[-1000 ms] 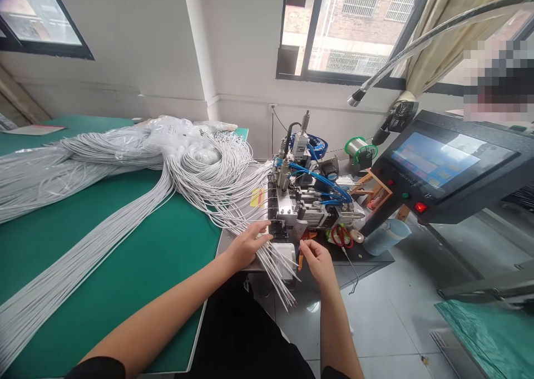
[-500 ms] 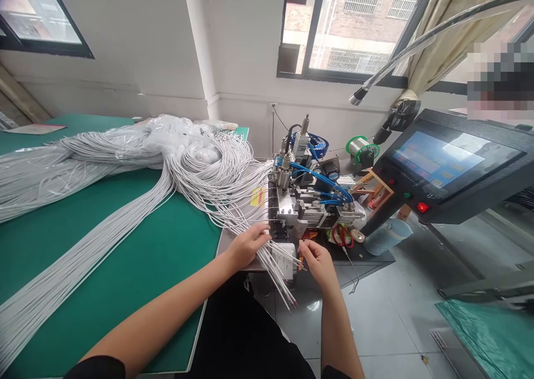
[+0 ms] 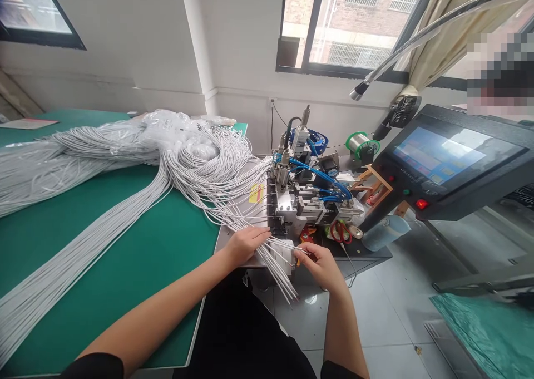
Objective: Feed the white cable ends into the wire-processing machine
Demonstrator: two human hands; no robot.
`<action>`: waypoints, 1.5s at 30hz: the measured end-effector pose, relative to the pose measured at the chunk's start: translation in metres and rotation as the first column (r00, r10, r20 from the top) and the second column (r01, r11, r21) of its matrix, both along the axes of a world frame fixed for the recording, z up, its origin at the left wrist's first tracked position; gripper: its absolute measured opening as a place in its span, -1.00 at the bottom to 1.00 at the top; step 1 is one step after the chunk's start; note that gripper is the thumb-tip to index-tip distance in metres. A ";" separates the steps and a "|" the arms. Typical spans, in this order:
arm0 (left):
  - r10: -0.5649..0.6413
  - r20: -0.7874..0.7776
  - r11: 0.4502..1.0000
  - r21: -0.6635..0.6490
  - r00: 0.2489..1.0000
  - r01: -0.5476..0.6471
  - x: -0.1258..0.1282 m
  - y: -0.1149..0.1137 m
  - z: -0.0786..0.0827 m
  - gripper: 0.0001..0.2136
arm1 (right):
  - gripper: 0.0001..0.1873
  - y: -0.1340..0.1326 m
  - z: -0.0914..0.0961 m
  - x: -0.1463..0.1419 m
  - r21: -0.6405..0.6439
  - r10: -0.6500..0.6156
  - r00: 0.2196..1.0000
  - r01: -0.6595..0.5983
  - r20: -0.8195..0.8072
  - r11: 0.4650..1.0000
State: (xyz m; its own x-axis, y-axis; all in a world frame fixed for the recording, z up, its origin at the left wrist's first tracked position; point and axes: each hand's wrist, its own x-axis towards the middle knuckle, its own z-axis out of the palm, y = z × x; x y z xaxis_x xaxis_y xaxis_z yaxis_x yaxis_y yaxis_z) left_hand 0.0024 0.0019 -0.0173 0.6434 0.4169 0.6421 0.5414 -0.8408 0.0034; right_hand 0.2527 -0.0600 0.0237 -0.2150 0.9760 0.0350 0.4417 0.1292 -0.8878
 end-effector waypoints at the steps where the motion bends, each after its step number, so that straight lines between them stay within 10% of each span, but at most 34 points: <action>1: 0.004 0.003 1.000 0.013 1.000 -0.004 0.000 0.000 0.001 -0.66 | -0.65 0.000 0.000 0.000 0.010 -0.020 1.000 0.020 -0.001 1.000; 28: -0.052 0.160 0.998 0.050 0.986 0.044 -0.002 -0.002 0.010 -0.77 | -0.58 0.002 -0.005 0.000 0.079 -0.123 0.992 0.121 0.030 0.990; 45: 0.060 0.003 0.993 0.099 0.998 -0.060 -0.003 -0.003 0.012 -0.67 | -0.65 0.005 -0.008 0.004 0.116 -0.051 0.997 0.044 0.060 0.992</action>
State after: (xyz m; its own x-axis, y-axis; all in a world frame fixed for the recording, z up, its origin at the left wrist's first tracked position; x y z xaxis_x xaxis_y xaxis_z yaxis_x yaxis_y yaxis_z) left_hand -0.0006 -0.0015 -0.0056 0.6192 0.3891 0.6821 0.5909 -0.8029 -0.0784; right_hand 0.2567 -0.0548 0.0161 -0.1738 0.9754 0.1353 0.5041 0.2062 -0.8387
